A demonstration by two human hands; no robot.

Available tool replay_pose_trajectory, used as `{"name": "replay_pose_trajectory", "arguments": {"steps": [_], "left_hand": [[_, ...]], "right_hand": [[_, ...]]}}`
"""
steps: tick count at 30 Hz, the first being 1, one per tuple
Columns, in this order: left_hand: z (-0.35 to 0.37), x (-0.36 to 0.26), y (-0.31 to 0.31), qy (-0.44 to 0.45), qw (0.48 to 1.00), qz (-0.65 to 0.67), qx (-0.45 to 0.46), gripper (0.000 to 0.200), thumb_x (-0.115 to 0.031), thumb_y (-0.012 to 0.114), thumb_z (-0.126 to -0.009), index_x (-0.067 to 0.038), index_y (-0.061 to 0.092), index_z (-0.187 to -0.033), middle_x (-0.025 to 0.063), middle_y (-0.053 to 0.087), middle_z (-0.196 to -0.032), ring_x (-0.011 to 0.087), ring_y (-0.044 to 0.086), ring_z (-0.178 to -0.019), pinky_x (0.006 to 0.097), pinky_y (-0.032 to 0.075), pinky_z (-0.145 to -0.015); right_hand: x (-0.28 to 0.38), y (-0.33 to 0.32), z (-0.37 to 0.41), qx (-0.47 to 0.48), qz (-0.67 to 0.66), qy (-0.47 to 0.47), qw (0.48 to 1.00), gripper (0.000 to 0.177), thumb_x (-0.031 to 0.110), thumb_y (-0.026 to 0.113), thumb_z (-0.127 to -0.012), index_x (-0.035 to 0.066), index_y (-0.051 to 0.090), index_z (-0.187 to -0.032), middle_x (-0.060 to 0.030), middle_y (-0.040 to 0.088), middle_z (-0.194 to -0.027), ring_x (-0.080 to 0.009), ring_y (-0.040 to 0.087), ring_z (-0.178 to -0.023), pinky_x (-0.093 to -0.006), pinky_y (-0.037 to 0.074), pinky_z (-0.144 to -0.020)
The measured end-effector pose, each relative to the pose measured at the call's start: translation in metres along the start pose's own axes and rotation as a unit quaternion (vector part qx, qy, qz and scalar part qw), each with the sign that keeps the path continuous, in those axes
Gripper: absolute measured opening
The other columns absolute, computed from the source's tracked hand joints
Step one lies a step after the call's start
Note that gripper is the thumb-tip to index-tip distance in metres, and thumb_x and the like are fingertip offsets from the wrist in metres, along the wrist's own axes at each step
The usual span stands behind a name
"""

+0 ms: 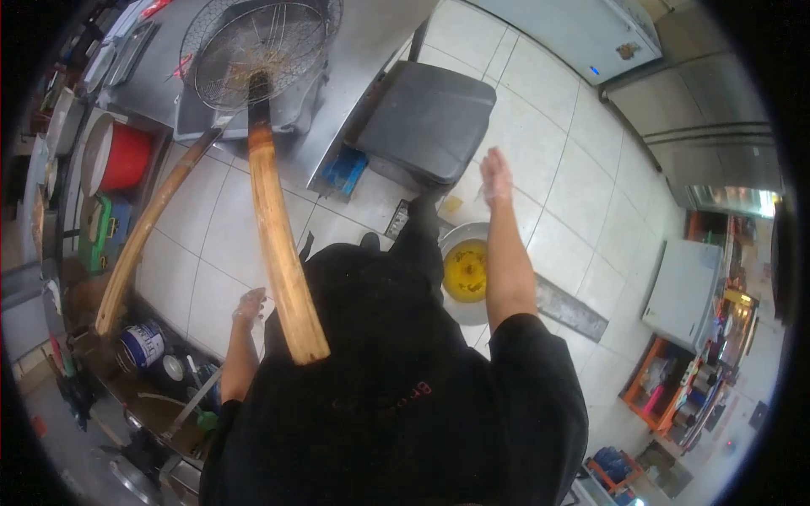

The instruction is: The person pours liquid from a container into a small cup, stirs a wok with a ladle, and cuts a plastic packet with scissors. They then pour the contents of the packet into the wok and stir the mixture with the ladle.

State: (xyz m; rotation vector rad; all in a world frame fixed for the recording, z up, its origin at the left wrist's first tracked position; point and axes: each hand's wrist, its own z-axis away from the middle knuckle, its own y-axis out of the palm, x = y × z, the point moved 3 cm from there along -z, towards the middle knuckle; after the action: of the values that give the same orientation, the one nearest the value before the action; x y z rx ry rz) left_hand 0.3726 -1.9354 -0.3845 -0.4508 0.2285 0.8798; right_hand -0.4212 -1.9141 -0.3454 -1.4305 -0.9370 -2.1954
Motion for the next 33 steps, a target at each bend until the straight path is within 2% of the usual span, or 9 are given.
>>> {"name": "replay_pose_trajectory", "arguments": {"steps": [5,8,13,16,21,25,28,31,33], "left_hand": [[0.002,-0.025,-0.015,0.011,0.996,-0.092,-0.007,0.052,-0.047,0.056,-0.098,-0.013,0.058,-0.137,0.0062,0.065,-0.122,0.0216,0.058,-0.104,0.0407,0.050,-0.084],[-0.021,-0.039,-0.007,0.020,1.000,-0.002,-0.001,0.049,-0.045,0.054,-0.100,-0.011,0.059,-0.135,0.0083,0.065,-0.122,0.0215,0.059,-0.105,0.0378,0.047,-0.087],[-0.056,-0.064,0.000,0.094,0.984,0.085,0.126,0.044,-0.038,0.056,-0.101,-0.008,0.059,-0.133,0.0077,0.065,-0.120,0.0191,0.060,-0.102,0.0378,0.049,-0.085],[-0.041,-0.099,0.009,0.124,0.977,0.083,0.152,0.043,-0.036,0.057,-0.100,-0.008,0.059,-0.134,0.0072,0.065,-0.120,0.0185,0.060,-0.102,0.0377,0.050,-0.084],[-0.024,-0.144,0.018,0.161,0.964,0.098,0.187,0.042,-0.032,0.058,-0.100,-0.008,0.059,-0.135,0.0063,0.065,-0.119,0.0174,0.060,-0.101,0.0377,0.051,-0.083],[-0.088,-0.122,0.019,0.150,0.975,0.019,0.164,0.046,-0.036,0.059,-0.099,-0.012,0.060,-0.138,0.0076,0.063,-0.124,0.0191,0.060,-0.102,0.0349,0.050,-0.084],[-0.012,-0.146,0.043,0.111,0.986,-0.085,0.093,0.050,-0.041,0.053,-0.100,-0.016,0.054,-0.143,0.0106,0.060,-0.132,0.0287,0.054,-0.123,0.0440,0.048,-0.096],[0.041,-0.152,0.052,0.080,0.982,-0.153,0.070,0.051,-0.043,0.052,-0.100,-0.015,0.054,-0.143,0.0105,0.061,-0.130,0.0266,0.055,-0.120,0.0430,0.048,-0.095],[0.060,-0.129,0.044,0.062,0.978,-0.181,0.088,0.052,-0.045,0.051,-0.100,-0.015,0.054,-0.142,0.0091,0.061,-0.130,0.0247,0.055,-0.119,0.0423,0.048,-0.095]], "right_hand": [[0.037,-0.041,0.045,-0.133,-0.039,-0.036,0.990,0.058,0.020,0.057,-0.101,0.004,0.035,-0.152,-0.0201,0.042,-0.152,-0.0343,0.047,-0.136,-0.0426,0.042,-0.113],[0.030,-0.079,0.095,-0.213,0.062,0.072,0.973,0.055,0.015,0.052,-0.100,0.005,0.036,-0.152,-0.0203,0.046,-0.147,-0.0330,0.058,-0.120,-0.0393,0.050,-0.102],[-0.045,-0.196,0.186,-0.233,0.288,0.179,0.912,0.054,0.024,0.060,-0.095,0.007,0.047,-0.145,-0.0121,0.063,-0.113,-0.0223,0.062,-0.084,-0.0335,0.053,-0.068],[-0.153,-0.318,0.226,-0.095,0.509,0.004,0.856,0.050,0.030,0.063,-0.093,0.007,0.057,-0.137,-0.0084,0.065,-0.105,-0.0192,0.061,-0.078,-0.0321,0.050,-0.062],[-0.145,-0.280,0.336,-0.123,0.525,0.250,0.805,0.046,0.031,0.066,-0.092,0.006,0.063,-0.130,-0.0102,0.066,-0.105,-0.0205,0.065,-0.079,-0.0343,0.052,-0.062],[-0.144,-0.260,0.361,-0.036,0.607,0.212,0.765,0.047,0.028,0.069,-0.088,0.005,0.064,-0.129,-0.0124,0.068,-0.108,-0.0231,0.068,-0.087,-0.0367,0.057,-0.070],[-0.150,-0.256,0.348,-0.159,0.498,0.363,0.772,0.049,0.025,0.071,-0.087,0.006,0.063,-0.131,-0.0112,0.068,-0.120,-0.0264,0.070,-0.092,-0.0341,0.059,-0.080],[-0.106,-0.192,0.307,0.092,0.720,0.285,0.625,0.046,0.021,0.066,-0.088,0.006,0.063,-0.132,-0.0113,0.068,-0.121,-0.0262,0.071,-0.093,-0.0320,0.059,-0.081],[-0.101,-0.164,0.276,0.177,0.803,0.092,0.562,0.043,0.020,0.060,-0.090,0.007,0.064,-0.131,-0.0123,0.070,-0.120,-0.0246,0.071,-0.096,-0.0337,0.058,-0.084]]}}
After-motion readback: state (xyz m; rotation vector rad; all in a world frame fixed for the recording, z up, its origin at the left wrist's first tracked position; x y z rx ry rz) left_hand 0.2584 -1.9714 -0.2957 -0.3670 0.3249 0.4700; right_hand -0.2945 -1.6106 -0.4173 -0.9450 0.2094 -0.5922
